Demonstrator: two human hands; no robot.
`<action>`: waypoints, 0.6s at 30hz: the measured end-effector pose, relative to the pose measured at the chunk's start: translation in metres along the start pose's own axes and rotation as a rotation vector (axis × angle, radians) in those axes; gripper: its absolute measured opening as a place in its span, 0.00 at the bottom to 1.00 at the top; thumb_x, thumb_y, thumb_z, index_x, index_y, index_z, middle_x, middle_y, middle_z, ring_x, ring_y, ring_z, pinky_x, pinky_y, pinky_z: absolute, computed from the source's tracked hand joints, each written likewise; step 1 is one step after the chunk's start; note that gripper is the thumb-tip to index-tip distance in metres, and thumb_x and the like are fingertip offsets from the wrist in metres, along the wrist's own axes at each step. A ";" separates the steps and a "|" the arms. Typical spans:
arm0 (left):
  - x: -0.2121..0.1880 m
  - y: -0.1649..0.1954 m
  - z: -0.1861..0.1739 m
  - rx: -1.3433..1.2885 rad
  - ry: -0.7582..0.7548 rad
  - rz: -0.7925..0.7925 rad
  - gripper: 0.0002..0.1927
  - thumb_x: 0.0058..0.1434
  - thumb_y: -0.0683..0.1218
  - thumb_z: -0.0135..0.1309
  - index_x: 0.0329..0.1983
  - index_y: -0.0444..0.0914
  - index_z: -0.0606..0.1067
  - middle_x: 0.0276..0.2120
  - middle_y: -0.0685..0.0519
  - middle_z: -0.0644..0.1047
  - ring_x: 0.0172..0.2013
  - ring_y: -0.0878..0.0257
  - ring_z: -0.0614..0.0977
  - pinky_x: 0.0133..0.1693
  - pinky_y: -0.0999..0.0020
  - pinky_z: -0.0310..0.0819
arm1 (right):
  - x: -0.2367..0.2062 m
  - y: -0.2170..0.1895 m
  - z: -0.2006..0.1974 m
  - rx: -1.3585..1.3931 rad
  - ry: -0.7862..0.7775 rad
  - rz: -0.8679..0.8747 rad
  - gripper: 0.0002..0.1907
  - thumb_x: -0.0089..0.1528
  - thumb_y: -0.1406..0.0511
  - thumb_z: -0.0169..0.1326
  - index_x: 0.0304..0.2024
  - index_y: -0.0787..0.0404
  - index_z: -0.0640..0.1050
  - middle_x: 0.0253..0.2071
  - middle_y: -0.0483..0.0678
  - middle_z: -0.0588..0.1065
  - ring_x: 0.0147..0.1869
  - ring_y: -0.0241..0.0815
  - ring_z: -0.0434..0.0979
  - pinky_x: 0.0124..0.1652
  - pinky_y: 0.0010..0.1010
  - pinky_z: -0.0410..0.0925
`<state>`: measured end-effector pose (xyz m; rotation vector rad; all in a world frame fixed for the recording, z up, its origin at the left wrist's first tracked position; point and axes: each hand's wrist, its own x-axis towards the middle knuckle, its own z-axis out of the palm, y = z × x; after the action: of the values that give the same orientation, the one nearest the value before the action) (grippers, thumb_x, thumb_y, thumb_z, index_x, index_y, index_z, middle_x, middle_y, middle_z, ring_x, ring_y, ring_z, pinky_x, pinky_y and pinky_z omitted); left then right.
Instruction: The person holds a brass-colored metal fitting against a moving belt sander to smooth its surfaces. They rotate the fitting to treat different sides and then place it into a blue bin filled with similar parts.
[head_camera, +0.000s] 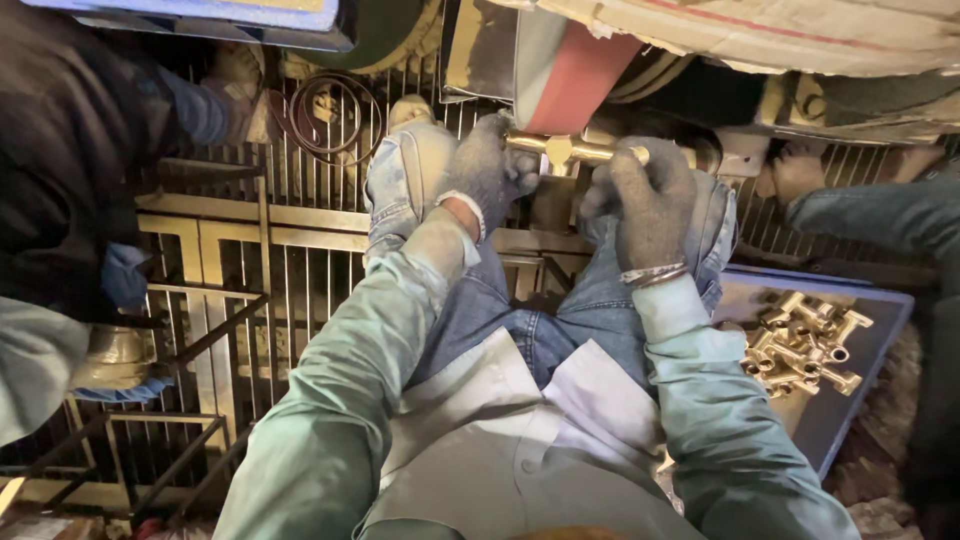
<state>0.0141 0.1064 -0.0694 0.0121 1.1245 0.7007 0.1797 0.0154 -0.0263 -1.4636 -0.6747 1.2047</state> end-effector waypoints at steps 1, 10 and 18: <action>0.003 -0.001 0.002 -0.010 0.018 -0.018 0.17 0.70 0.53 0.42 0.46 0.37 0.73 0.24 0.52 0.73 0.17 0.65 0.71 0.20 0.69 0.70 | -0.001 0.000 0.003 -0.029 -0.003 -0.037 0.08 0.69 0.67 0.54 0.48 0.64 0.72 0.34 0.51 0.76 0.27 0.40 0.76 0.27 0.30 0.73; 0.030 -0.016 0.017 -0.116 0.050 -0.030 0.12 0.64 0.55 0.48 0.37 0.42 0.73 0.21 0.52 0.70 0.16 0.59 0.70 0.20 0.59 0.70 | 0.000 -0.002 0.029 -0.121 0.031 -0.189 0.13 0.66 0.72 0.60 0.48 0.65 0.70 0.37 0.53 0.77 0.27 0.38 0.77 0.25 0.26 0.70; 0.010 -0.022 0.037 -0.145 0.031 -0.082 0.18 0.68 0.54 0.42 0.43 0.37 0.76 0.29 0.49 0.80 0.25 0.56 0.81 0.29 0.61 0.77 | -0.005 -0.008 0.040 -0.150 0.110 -0.145 0.15 0.61 0.73 0.64 0.44 0.67 0.71 0.32 0.52 0.78 0.25 0.37 0.78 0.23 0.24 0.70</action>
<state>0.0584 0.1063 -0.0686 -0.1671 1.0954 0.7097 0.1428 0.0275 -0.0135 -1.5645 -0.7952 0.9719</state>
